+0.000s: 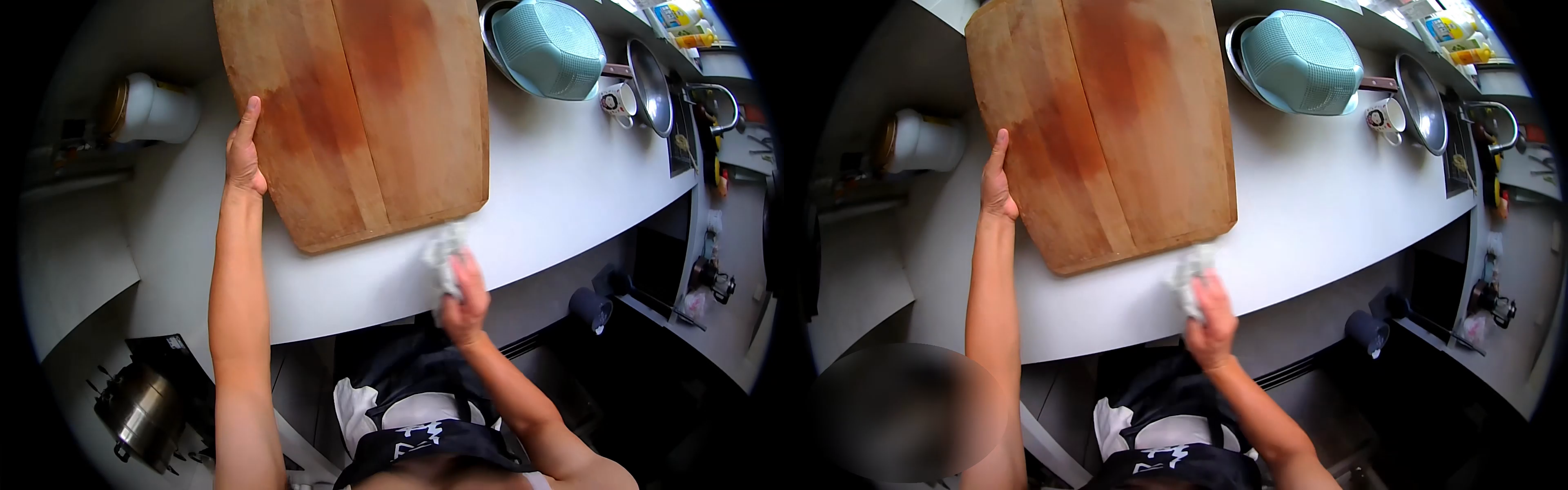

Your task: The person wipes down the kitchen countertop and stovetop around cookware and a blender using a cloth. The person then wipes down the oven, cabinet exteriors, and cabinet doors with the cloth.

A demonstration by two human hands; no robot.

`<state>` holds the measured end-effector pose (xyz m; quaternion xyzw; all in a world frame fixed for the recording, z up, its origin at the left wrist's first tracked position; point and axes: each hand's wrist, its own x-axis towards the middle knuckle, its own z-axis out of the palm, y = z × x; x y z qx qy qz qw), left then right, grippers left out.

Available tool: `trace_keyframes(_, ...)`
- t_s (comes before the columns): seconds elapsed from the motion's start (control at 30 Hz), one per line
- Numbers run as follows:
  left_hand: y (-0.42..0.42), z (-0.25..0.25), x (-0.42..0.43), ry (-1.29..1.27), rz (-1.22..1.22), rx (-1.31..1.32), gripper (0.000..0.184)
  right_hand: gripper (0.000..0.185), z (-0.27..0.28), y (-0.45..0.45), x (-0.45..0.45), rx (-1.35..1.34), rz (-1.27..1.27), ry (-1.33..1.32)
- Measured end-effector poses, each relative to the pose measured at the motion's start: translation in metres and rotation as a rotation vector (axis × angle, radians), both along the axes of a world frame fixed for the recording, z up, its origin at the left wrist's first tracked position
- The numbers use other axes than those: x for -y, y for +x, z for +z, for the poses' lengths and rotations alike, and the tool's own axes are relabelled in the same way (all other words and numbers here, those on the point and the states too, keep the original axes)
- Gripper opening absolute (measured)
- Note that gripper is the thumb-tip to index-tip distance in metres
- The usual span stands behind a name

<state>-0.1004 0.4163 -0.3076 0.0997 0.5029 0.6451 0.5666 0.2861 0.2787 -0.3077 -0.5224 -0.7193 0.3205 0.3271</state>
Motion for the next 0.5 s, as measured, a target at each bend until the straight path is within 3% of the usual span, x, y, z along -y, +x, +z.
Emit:
trace_keyframes(0.17,0.003,0.005,-0.005,-0.039,0.002,-0.172,0.068,0.046,-0.037,-0.147,0.056,0.214,0.687,0.154)
trace_keyframes(0.23,0.006,-0.005,-0.006,-0.065,0.005,-0.263,0.071,0.045,-0.046,-0.151,0.059,0.238,0.664,0.154)
trace_keyframes(0.3,-0.004,-0.004,0.004,-0.19,0.048,-0.635,0.079,0.044,-0.048,-0.152,0.063,0.221,0.665,0.137)
trace_keyframes(0.5,-0.009,-0.005,0.003,-0.29,0.005,-0.754,0.09,0.039,-0.043,-0.079,0.029,0.261,0.445,0.231)
